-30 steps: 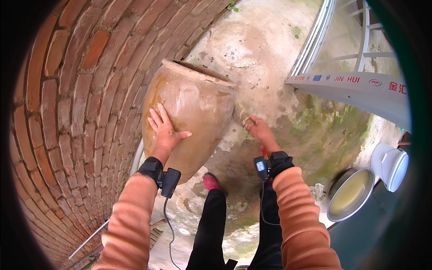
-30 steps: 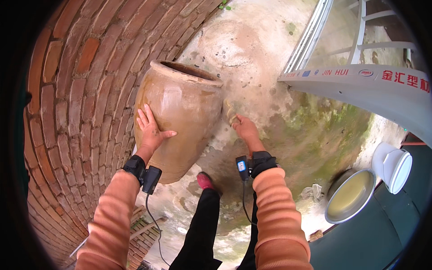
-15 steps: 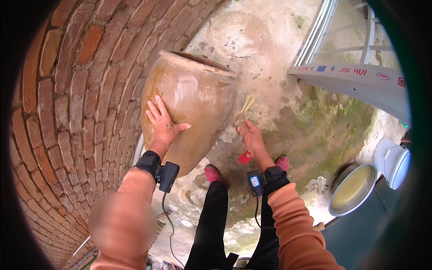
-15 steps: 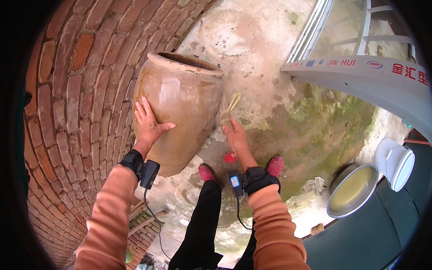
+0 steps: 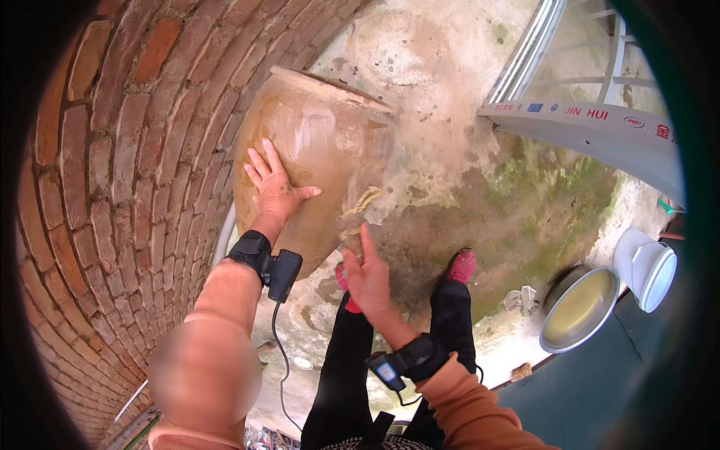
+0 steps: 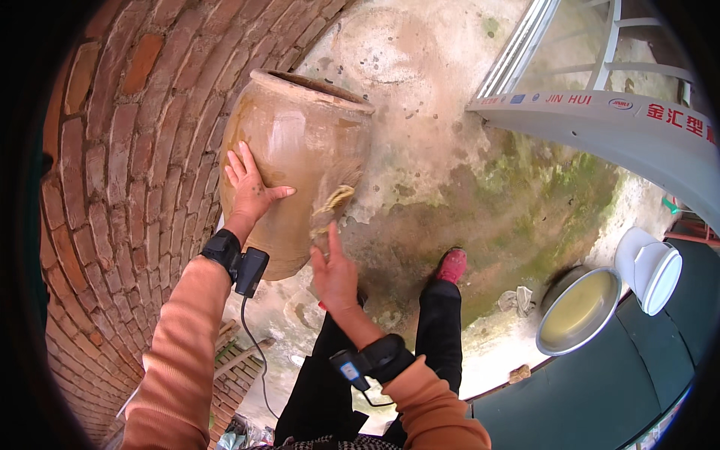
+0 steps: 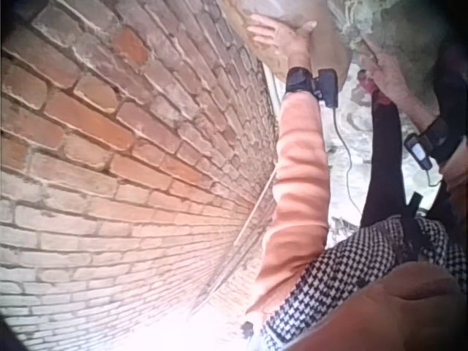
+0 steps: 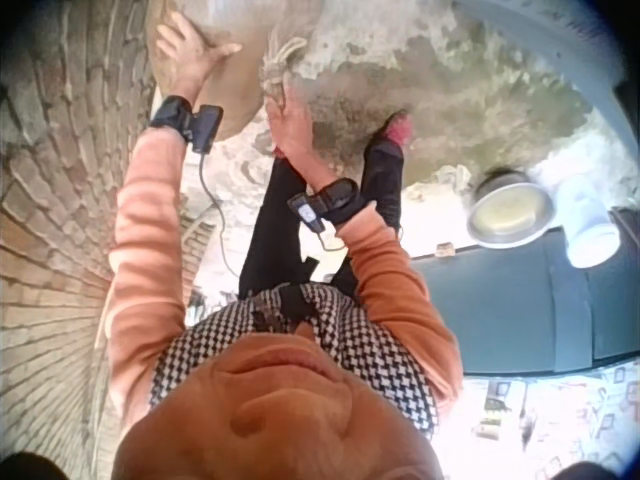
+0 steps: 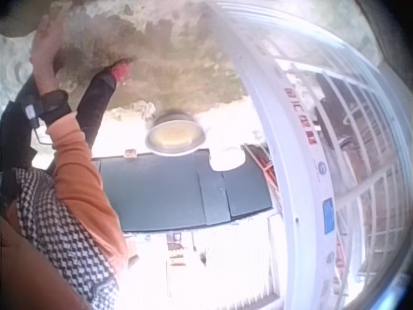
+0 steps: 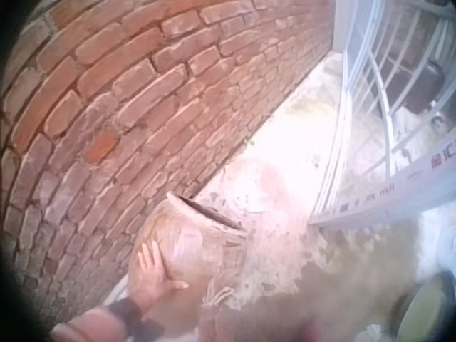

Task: The person cleans a large ceramic pot using a small brush and a red cloth. They scrub the exterior and interior surfaces, dip the cloth in a nearby basin of water, and wipe the pot's rim and sides. The pot is repositioned several times during the cleaning process.

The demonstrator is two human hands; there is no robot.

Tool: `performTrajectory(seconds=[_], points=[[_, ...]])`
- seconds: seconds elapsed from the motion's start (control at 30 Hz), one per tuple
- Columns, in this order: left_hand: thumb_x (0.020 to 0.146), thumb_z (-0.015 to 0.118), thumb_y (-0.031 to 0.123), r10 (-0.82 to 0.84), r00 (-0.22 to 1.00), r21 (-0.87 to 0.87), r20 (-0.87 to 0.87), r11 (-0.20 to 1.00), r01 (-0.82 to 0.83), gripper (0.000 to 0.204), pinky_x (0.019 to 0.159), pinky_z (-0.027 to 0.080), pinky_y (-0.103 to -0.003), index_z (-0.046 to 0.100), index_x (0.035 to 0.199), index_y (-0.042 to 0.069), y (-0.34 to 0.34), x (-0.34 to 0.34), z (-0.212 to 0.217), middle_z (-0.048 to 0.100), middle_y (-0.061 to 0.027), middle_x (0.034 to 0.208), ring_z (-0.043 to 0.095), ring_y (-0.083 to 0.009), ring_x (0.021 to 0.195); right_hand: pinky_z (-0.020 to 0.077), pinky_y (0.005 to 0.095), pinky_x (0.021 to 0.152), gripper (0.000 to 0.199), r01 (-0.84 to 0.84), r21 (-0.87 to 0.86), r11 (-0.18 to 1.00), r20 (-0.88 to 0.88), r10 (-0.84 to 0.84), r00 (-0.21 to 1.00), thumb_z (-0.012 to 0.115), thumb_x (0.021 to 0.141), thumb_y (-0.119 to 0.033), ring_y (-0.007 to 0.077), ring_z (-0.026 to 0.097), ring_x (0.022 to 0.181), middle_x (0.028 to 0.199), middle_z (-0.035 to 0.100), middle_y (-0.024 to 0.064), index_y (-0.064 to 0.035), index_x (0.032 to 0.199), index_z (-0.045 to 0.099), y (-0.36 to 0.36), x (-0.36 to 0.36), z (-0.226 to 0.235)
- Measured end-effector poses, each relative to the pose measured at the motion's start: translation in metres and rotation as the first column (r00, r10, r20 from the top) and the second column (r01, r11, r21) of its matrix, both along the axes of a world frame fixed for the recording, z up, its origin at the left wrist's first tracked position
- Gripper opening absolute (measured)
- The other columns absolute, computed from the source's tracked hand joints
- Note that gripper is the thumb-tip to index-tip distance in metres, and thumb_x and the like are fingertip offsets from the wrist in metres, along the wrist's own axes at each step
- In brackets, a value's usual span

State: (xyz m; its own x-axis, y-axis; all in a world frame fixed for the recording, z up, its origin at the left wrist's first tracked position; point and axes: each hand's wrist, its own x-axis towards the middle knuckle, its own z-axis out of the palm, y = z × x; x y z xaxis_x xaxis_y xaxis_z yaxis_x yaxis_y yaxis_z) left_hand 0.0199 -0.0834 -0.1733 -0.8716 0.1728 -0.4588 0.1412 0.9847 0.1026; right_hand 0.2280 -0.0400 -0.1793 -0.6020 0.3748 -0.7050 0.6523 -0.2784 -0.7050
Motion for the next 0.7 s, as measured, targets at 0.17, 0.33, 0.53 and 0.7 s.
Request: performTrajectory(seconds=[0.17, 0.33, 0.53, 0.7], points=[[0.051, 0.087, 0.028, 0.014, 1.000, -0.012, 0.023, 1.000, -0.014, 0.134, 0.096, 0.025, -0.068, -0.011, 0.143, 0.024, 0.003, 0.000, 0.003, -0.016, -0.0148, 0.148, -0.007, -0.0411, 0.136, 0.0465, 0.0447, 0.054, 0.065, -0.110, 0.530, 0.841, -0.114, 0.199, 0.973, 0.055, 0.085, -0.025, 0.0365, 0.056, 0.053, 0.071, 0.058, 0.0172, -0.0166, 0.142, 0.023, -0.030, -0.003, 0.000], [0.053, 0.086, 0.027, 0.034, 0.999, -0.014, 0.027, 0.999, -0.034, 0.132, 0.095, 0.024, -0.069, -0.012, 0.143, 0.024, 0.005, 0.000, 0.003, -0.016, -0.0141, 0.148, -0.007, -0.0405, 0.136, 0.0470, 0.0493, 0.056, 0.062, -0.375, 0.453, 0.809, 0.191, 0.322, 0.927, 0.051, 0.085, -0.028, 0.0383, 0.059, 0.061, 0.073, 0.060, 0.0200, -0.0148, 0.140, 0.027, -0.025, 0.035, -0.050], [0.053, 0.086, 0.029, 0.018, 1.000, -0.002, 0.017, 1.000, -0.018, 0.133, 0.095, 0.025, -0.070, -0.011, 0.143, 0.025, 0.005, 0.000, 0.005, -0.016, -0.0141, 0.148, -0.006, -0.0398, 0.136, 0.0457, 0.0494, 0.063, 0.055, -0.023, 0.420, 0.907, 0.075, -0.010, 0.997, 0.055, 0.083, -0.026, 0.0414, 0.059, 0.070, 0.077, 0.061, 0.0245, -0.0103, 0.134, 0.039, 0.010, 0.015, -0.084], [0.052, 0.087, 0.031, 0.057, 0.996, -0.045, 0.062, 0.998, -0.055, 0.133, 0.094, 0.026, -0.070, -0.010, 0.143, 0.026, 0.009, 0.000, 0.009, -0.015, -0.0132, 0.149, -0.005, -0.0390, 0.137, 0.0465, 0.0415, 0.067, 0.057, 0.227, 0.373, 0.900, -0.182, -0.169, 0.969, 0.059, 0.083, -0.021, 0.0382, 0.060, 0.072, 0.083, 0.061, 0.0256, -0.0111, 0.135, 0.037, 0.054, -0.025, -0.054]])
